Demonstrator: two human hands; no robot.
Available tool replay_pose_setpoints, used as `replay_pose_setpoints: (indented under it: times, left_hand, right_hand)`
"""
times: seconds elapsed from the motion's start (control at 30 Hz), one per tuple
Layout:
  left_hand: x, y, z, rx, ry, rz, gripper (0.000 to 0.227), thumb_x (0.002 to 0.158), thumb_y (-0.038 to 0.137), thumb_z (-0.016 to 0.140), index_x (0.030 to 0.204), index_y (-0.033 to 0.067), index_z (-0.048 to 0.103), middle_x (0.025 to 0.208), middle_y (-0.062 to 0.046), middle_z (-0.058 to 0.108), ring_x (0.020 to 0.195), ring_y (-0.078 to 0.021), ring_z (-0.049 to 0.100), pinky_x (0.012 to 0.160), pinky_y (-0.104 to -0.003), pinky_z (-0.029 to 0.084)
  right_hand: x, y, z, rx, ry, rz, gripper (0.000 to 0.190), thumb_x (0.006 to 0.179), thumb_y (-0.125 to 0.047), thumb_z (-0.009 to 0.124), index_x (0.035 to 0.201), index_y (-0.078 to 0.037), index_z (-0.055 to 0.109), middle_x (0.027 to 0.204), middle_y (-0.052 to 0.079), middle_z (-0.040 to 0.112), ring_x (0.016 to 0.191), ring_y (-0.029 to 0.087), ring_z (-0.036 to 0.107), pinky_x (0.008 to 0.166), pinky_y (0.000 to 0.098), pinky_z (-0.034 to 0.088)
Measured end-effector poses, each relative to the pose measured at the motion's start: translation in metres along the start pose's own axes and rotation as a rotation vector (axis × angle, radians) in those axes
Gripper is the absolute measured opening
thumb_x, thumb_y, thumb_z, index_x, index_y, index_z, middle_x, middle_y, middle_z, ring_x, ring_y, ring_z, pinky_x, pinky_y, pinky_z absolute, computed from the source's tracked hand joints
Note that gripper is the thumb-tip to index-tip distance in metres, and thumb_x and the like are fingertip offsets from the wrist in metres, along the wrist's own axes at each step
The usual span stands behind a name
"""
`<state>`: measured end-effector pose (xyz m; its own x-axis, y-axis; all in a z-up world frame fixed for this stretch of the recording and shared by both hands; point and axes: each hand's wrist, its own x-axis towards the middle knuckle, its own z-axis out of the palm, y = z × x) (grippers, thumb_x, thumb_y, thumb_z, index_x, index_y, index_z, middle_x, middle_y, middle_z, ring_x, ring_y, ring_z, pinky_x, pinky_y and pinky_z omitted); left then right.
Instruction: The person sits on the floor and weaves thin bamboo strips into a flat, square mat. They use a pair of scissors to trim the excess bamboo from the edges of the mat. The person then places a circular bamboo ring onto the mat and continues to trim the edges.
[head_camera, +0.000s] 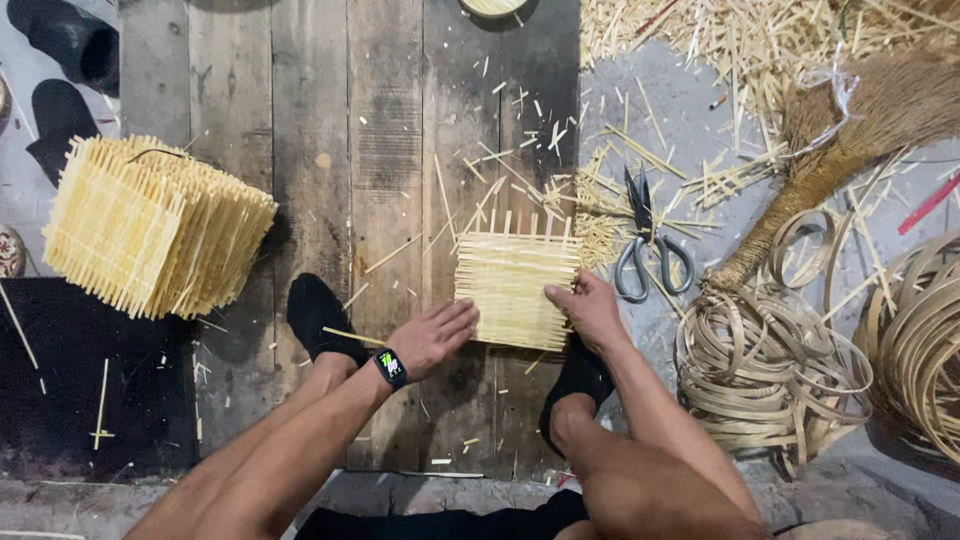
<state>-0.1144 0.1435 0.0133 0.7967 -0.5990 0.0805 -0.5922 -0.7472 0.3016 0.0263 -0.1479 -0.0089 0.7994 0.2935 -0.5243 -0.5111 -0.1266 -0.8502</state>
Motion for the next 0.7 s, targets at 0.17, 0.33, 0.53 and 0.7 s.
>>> replay_pose_setpoints:
  times: [0.17,0.33,0.53,0.7]
  left_hand:
    - [0.027,-0.007,0.013,-0.48,0.171,-0.718,0.051,0.092,0.025,0.075,0.135,0.0085,0.054,0.123,-0.012,0.066,0.113,-0.0207,0.064,0.097,-0.039,0.052]
    - [0.048,-0.049,0.061,-1.326,0.464,-1.2,0.048,0.078,0.012,0.084,0.119,-0.0061,0.068,0.1,-0.014,0.078,0.086,-0.0188,0.073,0.076,-0.033,0.06]
    - [0.044,-0.051,0.071,-1.341,0.397,-1.395,0.042,0.077,0.009,0.085,0.115,-0.0003,0.068,0.095,-0.009,0.078,0.08,-0.0141,0.073,0.072,-0.028,0.062]
    - [0.04,-0.047,0.084,-1.296,0.492,-1.279,0.042,0.081,0.012,0.085,0.116,-0.0055,0.069,0.098,-0.01,0.076,0.083,-0.0143,0.071,0.074,-0.029,0.058]
  right_hand:
    - [0.008,-0.002,0.004,-0.1,0.06,-0.097,0.019,0.086,-0.011,0.082,0.098,0.0,0.072,0.08,-0.004,0.066,0.067,0.003,0.052,0.056,0.0212,0.042]
    - [0.017,-0.003,0.012,-0.173,0.107,-0.132,0.021,0.084,-0.01,0.084,0.097,0.001,0.072,0.08,-0.002,0.07,0.067,0.002,0.057,0.057,0.0203,0.046]
    - [0.018,0.0,0.009,-0.134,0.126,-0.145,0.026,0.084,-0.012,0.083,0.102,0.004,0.072,0.081,0.0,0.072,0.068,0.004,0.061,0.06,0.0217,0.05]
    - [0.025,0.02,0.007,-0.102,0.158,-0.19,0.036,0.08,-0.011,0.085,0.108,0.003,0.068,0.086,0.002,0.071,0.075,0.007,0.065,0.065,0.0244,0.055]
